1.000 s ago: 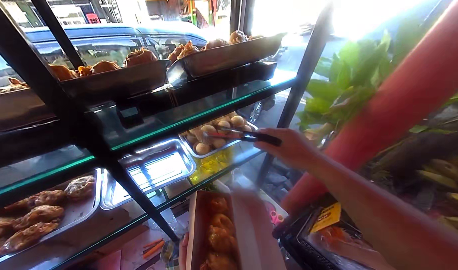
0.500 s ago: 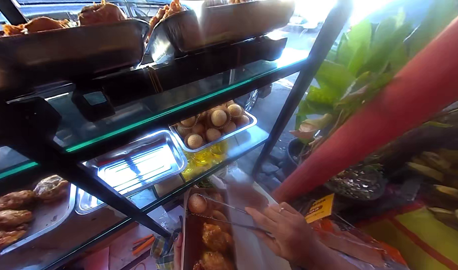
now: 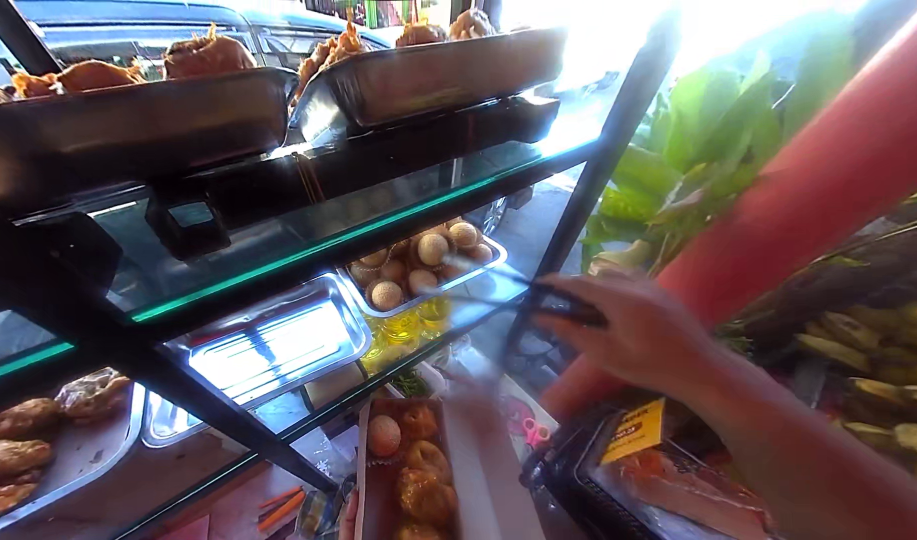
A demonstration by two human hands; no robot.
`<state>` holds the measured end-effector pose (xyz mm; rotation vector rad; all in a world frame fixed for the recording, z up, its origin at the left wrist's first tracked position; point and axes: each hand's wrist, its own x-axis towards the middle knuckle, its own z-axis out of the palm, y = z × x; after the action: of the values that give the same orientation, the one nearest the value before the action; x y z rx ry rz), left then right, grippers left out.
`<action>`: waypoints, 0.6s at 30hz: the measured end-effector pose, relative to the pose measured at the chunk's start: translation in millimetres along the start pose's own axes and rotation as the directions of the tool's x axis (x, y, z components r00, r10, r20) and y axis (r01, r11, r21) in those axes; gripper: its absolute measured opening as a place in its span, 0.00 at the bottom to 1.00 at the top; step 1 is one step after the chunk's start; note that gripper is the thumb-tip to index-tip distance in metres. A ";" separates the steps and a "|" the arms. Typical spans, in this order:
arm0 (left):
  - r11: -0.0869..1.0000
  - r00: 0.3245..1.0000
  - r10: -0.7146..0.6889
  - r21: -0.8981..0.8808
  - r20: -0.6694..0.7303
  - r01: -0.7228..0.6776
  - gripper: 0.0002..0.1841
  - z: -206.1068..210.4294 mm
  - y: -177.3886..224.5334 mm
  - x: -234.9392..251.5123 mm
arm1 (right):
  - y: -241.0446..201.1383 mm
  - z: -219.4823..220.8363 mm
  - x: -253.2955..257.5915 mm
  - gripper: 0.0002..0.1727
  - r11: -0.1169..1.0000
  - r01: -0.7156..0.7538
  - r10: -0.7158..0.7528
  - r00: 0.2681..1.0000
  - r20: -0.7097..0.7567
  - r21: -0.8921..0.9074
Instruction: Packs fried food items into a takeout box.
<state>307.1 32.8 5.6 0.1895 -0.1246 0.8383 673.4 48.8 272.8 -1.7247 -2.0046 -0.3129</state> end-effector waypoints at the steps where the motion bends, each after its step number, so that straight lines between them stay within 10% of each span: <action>1: 1.000 1.000 -0.001 0.005 0.005 0.001 0.28 -5.7 0.6 -1.2 | 5.0 0.7 14.5 0.30 0.992 0.014 -0.021 0.998 -0.054 -0.126; 6: 0.999 0.998 -0.004 0.041 -0.061 0.007 0.31 -27.9 -11.7 -8.8 | 5.4 22.9 60.0 0.28 0.923 -0.028 0.016 0.999 -0.035 -0.384; 18: 0.997 0.995 0.030 0.080 -0.092 -0.022 0.30 -31.1 -16.4 -12.6 | 23.7 36.7 63.9 0.24 0.917 0.084 -0.094 0.996 -0.007 -0.389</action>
<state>312.2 19.6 -29.0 0.2223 -0.0063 0.8773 682.9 125.6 269.4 -1.8449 -2.1106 -0.8093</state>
